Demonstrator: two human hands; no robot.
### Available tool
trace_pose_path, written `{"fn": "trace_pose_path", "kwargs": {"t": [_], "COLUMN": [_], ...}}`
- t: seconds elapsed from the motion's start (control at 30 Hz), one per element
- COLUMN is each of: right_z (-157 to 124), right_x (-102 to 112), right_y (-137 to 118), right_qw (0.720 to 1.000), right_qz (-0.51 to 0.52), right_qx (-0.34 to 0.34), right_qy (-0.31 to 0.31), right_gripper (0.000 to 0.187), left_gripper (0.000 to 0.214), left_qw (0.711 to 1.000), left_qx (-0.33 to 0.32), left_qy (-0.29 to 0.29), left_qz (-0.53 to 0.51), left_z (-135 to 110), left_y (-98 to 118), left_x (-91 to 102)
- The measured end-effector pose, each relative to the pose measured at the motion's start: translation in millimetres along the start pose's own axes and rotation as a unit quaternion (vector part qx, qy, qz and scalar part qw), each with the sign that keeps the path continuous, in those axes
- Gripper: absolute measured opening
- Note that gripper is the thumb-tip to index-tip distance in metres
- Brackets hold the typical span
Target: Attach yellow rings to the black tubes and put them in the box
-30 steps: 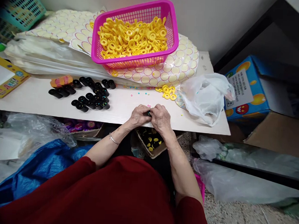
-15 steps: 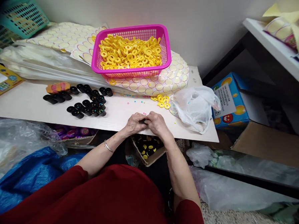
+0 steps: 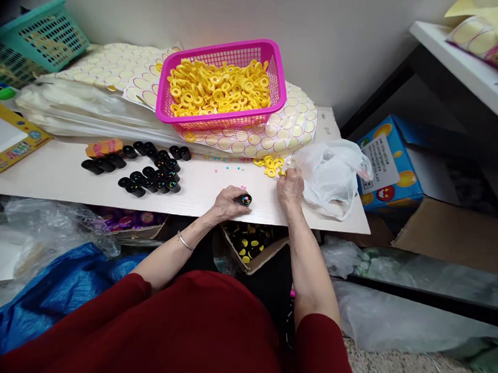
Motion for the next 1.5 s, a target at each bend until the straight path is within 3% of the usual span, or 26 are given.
{"fn": "trace_pose_path", "kwargs": {"t": [0.07,0.17,0.23,0.33,0.47,0.6,0.73,0.87,1.1,1.33,1.5], "right_z": [-12.3,-43.5,-69.8,-105.7,-132.8,-140.4,-132.8,-112.0,-90.0,-87.3,-89.0], "right_x": [6.6,19.1,25.7,31.0,36.6,47.7,50.5,37.0,17.0,12.1,10.6], "right_y": [0.2,-7.4,-16.4,-29.6,-39.3,-43.3,-45.9,-45.9,-43.0,-42.7,-45.4], "right_qw": [0.997,0.975,0.951,0.928,0.938,0.926,0.912,0.912,0.942,0.942,0.919], "right_qz": [0.044,0.098,0.115,0.126,0.167,0.293,0.356,0.368,0.274,0.27,0.359], "right_qx": [0.029,0.14,0.224,0.292,0.28,0.237,0.195,0.166,0.173,0.172,0.105], "right_qy": [0.06,0.139,0.178,0.195,0.115,-0.012,-0.066,-0.072,-0.089,-0.105,-0.124], "right_gripper": [0.016,0.017,0.019,0.021,0.022,0.02,0.022,0.023,0.02,0.022,0.022], "left_gripper": [0.05,0.05,0.045,0.045,0.041,0.038,0.034,0.023,0.01,0.01,0.015], "left_qw": [0.998,0.976,0.951,0.905,0.866,0.849,0.851,0.881,0.9,0.917,0.934], "left_qx": [-0.023,-0.021,0.027,0.134,0.228,0.268,0.275,0.238,0.247,0.245,0.221], "left_qy": [0.032,0.12,0.154,0.126,0.059,0.026,0.006,0.056,0.096,0.074,0.045], "left_qz": [-0.058,-0.179,-0.268,-0.384,-0.44,-0.454,-0.447,-0.405,-0.345,-0.305,-0.279], "left_z": [-0.3,-6.8,-15.3,-28.3,-36.3,-37.7,-31.9,-13.7,2.0,0.4,1.1], "left_y": [2.5,15.9,32.1,61.3,83.9,78.5,68.9,64.0,50.6,40.5,34.2], "left_x": [4.6,13.2,16.3,15.1,15.6,26.2,32.6,29.5,21.4,18.7,10.7]}}
Point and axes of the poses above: each hand's wrist, its own z-axis towards the middle knuckle, its own x-axis out of the back of the hand, y = z × x, the point moved 1 cm from there along z, towards the middle knuckle, and after that the axes turned 5 degrees about -z, right-handed, at the moved point
